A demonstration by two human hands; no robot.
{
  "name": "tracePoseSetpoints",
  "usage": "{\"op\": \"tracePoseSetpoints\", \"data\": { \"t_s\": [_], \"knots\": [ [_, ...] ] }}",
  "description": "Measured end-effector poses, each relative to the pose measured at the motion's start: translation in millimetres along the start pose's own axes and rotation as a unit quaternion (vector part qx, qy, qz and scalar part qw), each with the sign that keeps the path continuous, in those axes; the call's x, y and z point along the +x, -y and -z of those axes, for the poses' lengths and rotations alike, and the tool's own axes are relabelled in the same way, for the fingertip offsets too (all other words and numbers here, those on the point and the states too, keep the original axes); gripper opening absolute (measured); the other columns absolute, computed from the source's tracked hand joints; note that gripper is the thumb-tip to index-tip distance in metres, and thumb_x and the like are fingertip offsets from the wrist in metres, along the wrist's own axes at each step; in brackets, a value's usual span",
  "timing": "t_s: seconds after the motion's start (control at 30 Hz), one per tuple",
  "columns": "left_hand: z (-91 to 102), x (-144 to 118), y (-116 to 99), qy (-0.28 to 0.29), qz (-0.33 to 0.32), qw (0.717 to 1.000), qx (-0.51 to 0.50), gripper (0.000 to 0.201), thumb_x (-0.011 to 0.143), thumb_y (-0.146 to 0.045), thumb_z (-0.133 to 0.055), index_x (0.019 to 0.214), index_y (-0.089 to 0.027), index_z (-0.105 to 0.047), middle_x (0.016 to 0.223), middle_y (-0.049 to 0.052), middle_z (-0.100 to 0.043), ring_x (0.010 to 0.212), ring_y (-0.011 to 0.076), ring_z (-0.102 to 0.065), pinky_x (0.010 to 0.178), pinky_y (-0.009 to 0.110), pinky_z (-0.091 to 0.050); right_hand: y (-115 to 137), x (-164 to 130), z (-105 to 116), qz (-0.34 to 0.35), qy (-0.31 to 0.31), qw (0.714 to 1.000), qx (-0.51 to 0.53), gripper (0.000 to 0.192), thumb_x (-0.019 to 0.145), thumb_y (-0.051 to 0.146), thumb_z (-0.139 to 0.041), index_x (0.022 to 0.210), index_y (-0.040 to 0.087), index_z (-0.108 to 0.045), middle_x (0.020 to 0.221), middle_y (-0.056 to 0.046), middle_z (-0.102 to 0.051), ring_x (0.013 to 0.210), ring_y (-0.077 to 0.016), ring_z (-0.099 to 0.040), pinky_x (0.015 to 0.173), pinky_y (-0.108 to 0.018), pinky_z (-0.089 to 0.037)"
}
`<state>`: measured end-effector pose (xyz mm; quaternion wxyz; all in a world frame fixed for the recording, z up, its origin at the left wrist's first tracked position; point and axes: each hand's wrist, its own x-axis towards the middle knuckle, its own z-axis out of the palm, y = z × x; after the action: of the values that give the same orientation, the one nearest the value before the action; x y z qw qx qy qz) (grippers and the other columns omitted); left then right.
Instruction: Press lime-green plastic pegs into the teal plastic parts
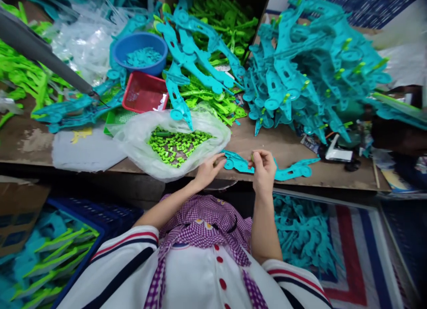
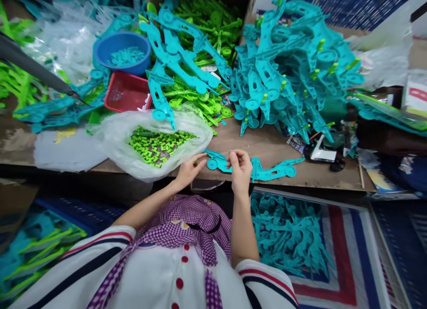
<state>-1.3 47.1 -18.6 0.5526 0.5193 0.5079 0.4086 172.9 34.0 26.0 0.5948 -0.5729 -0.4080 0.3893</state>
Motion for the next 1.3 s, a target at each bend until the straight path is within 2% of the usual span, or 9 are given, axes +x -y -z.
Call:
{"op": "tracePoseSetpoints", "data": {
  "t_s": [0.13, 0.2, 0.27, 0.43, 0.57, 0.7, 0.83, 1.07, 1.3],
  "knots": [
    [0.2, 11, 21, 0.091, -0.132, 0.964, 0.213, 0.047, 0.083, -0.04, -0.071, 0.125, -0.02, -0.066, 0.103, 0.008, -0.067, 0.1, 0.0248, -0.06, 0.098, 0.039, -0.045, 14, 31, -41, 0.01, 0.004, 0.999, 0.048, 0.037, 0.083, 0.058, -0.064, 0.094, 0.025, -0.052, 0.062, 0.008, -0.051, 0.042, -0.0049, -0.043, 0.04, -0.018, -0.035],
    [-2.8, 17, 30, 0.12, -0.156, 0.94, 0.277, 0.047, 0.085, -0.041, -0.069, 0.127, -0.019, -0.064, 0.103, 0.008, -0.066, 0.103, 0.0261, -0.061, 0.098, 0.043, -0.046, 20, 47, -59, 0.034, 0.023, 0.997, 0.069, 0.036, 0.085, 0.059, -0.062, 0.096, 0.026, -0.052, 0.065, 0.007, -0.052, 0.046, -0.0053, -0.048, 0.043, -0.018, -0.04],
    [-4.6, 21, 35, 0.126, -0.164, 0.93, 0.303, 0.046, 0.086, -0.041, -0.068, 0.126, -0.019, -0.064, 0.105, 0.008, -0.067, 0.103, 0.026, -0.061, 0.097, 0.044, -0.048, 21, 56, -63, 0.06, 0.055, 0.995, 0.064, 0.034, 0.088, 0.057, -0.06, 0.101, 0.026, -0.056, 0.069, 0.006, -0.055, 0.054, -0.0065, -0.054, 0.051, -0.019, -0.046],
    [-5.0, 22, 44, 0.127, -0.143, 0.94, 0.281, 0.046, 0.087, -0.043, -0.067, 0.125, -0.019, -0.065, 0.113, 0.009, -0.07, 0.106, 0.0251, -0.063, 0.097, 0.043, -0.05, -18, 40, -18, 0.044, 0.152, 0.984, -0.083, 0.034, 0.088, 0.051, -0.062, 0.107, 0.022, -0.064, 0.074, 0.002, -0.062, 0.061, -0.0108, -0.059, 0.058, -0.024, -0.05],
    [-7.3, 25, 56, 0.126, -0.139, 0.947, 0.261, 0.049, 0.085, -0.044, -0.07, 0.126, -0.019, -0.065, 0.12, 0.01, -0.069, 0.109, 0.0249, -0.064, 0.099, 0.044, -0.049, -54, 21, 12, 0.073, 0.161, 0.963, -0.205, 0.029, 0.09, 0.046, -0.06, 0.098, 0.02, -0.068, 0.092, -0.004, -0.07, 0.08, -0.0167, -0.065, 0.073, -0.031, -0.054],
    [-8.0, 27, 62, 0.118, -0.15, 0.947, 0.259, 0.048, 0.085, -0.046, -0.069, 0.125, -0.02, -0.066, 0.121, 0.01, -0.069, 0.111, 0.0243, -0.063, 0.1, 0.044, -0.049, -60, 18, 11, 0.139, 0.171, 0.94, -0.261, 0.025, 0.094, 0.041, -0.055, 0.098, 0.02, -0.068, 0.097, -0.007, -0.071, 0.088, -0.0196, -0.066, 0.079, -0.033, -0.053],
    [-5.0, 26, 52, 0.128, -0.143, 0.943, 0.272, 0.048, 0.085, -0.045, -0.069, 0.124, -0.018, -0.066, 0.119, 0.011, -0.07, 0.11, 0.0251, -0.064, 0.1, 0.044, -0.048, -54, 21, 6, 0.184, 0.199, 0.913, -0.304, 0.023, 0.098, 0.036, -0.05, 0.101, 0.021, -0.066, 0.098, -0.007, -0.07, 0.091, -0.0208, -0.066, 0.082, -0.034, -0.052],
    [-5.1, 25, 36, 0.159, -0.125, 0.945, 0.257, 0.037, 0.087, -0.038, -0.067, 0.119, -0.02, -0.067, 0.111, 0.008, -0.071, 0.104, 0.0242, -0.064, 0.096, 0.043, -0.05, -48, 44, 4, 0.246, 0.345, 0.823, -0.378, 0.023, 0.1, 0.031, -0.044, 0.102, 0.021, -0.064, 0.095, -0.009, -0.067, 0.089, -0.0224, -0.064, 0.08, -0.035, -0.051],
    [-4.4, 21, 29, 0.14, -0.124, 0.942, 0.28, 0.037, 0.086, -0.039, -0.069, 0.118, -0.02, -0.068, 0.107, 0.007, -0.072, 0.099, 0.0244, -0.065, 0.092, 0.041, -0.05, -55, 51, 9, 0.245, 0.365, 0.837, -0.327, 0.023, 0.1, 0.033, -0.044, 0.104, 0.022, -0.064, 0.096, -0.008, -0.068, 0.09, -0.0208, -0.064, 0.082, -0.035, -0.053]
  ]
}}
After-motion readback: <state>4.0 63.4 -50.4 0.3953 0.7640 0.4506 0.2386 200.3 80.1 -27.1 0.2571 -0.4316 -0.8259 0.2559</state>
